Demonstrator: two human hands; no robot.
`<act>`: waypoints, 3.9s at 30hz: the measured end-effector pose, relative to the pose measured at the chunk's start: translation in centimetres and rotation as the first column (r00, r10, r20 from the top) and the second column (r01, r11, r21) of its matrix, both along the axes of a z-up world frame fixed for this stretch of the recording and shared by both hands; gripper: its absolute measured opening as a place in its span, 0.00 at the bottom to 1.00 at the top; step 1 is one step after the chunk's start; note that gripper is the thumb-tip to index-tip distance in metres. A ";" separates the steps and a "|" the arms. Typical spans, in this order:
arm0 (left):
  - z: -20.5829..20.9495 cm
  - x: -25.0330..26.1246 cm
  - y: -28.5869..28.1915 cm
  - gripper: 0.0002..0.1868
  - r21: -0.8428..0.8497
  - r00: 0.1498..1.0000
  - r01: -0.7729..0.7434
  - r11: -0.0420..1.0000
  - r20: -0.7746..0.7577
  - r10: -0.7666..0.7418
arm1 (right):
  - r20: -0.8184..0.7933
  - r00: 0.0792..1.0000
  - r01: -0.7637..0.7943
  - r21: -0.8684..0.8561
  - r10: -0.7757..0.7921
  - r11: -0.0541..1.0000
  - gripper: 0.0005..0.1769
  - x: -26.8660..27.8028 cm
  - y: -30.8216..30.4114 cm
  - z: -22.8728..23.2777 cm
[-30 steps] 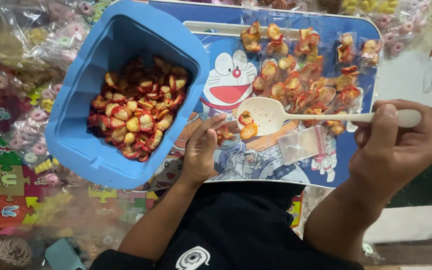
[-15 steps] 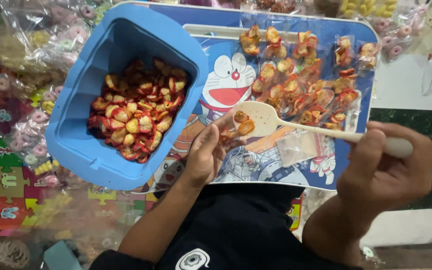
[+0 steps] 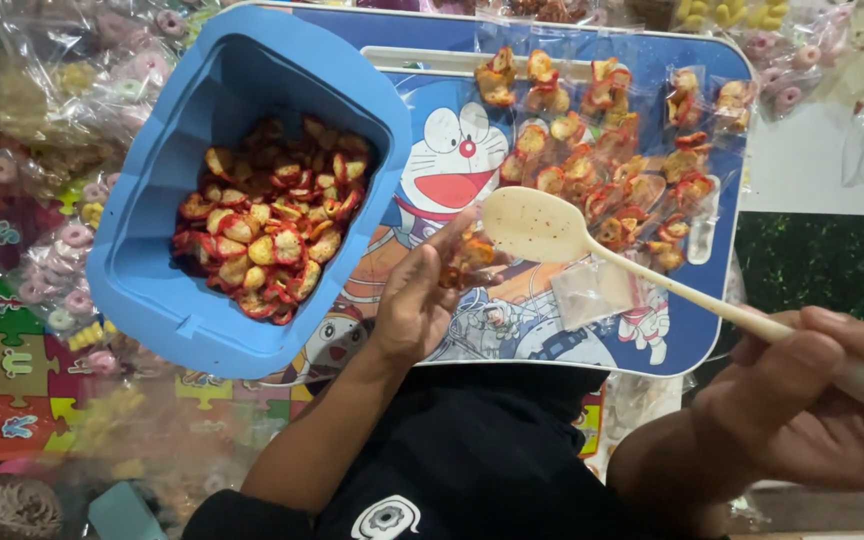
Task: Scooping snacks from a container into small plastic bags using a spoon
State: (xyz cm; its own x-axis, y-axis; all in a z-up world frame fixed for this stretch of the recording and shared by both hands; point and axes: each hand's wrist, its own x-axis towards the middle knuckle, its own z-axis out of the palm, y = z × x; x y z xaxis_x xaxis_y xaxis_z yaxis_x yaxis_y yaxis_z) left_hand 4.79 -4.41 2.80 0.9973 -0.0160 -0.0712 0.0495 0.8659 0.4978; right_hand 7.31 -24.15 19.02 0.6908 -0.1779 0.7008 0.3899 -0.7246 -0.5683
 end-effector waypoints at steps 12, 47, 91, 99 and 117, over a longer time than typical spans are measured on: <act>0.3 0.3 -0.3 0.25 -0.041 0.999 -0.016 0.999 -0.034 0.014 | -0.123 0.990 0.089 0.111 -0.075 0.990 0.11 -0.9 2.3 0.7; -2.9 -4.4 3.5 0.30 -0.248 0.961 0.098 0.964 -0.227 -0.156 | -0.246 0.621 -0.736 0.144 0.744 0.662 0.09 14.9 18.4 -5.7; 1.1 0.8 0.8 0.30 0.096 0.998 -0.022 0.995 -0.050 0.027 | -0.320 0.928 -0.118 0.239 0.192 0.964 0.08 5.7 -1.2 -2.0; 1.3 0.6 0.6 0.33 0.132 0.994 -0.063 0.989 -0.077 0.073 | -0.209 0.973 -0.064 0.170 0.099 0.983 0.10 4.1 -0.5 -2.1; 0.8 0.1 1.8 0.32 0.101 0.996 -0.024 0.995 -0.088 0.033 | -0.238 0.946 -0.129 0.341 0.219 0.931 0.10 6.1 0.1 -2.8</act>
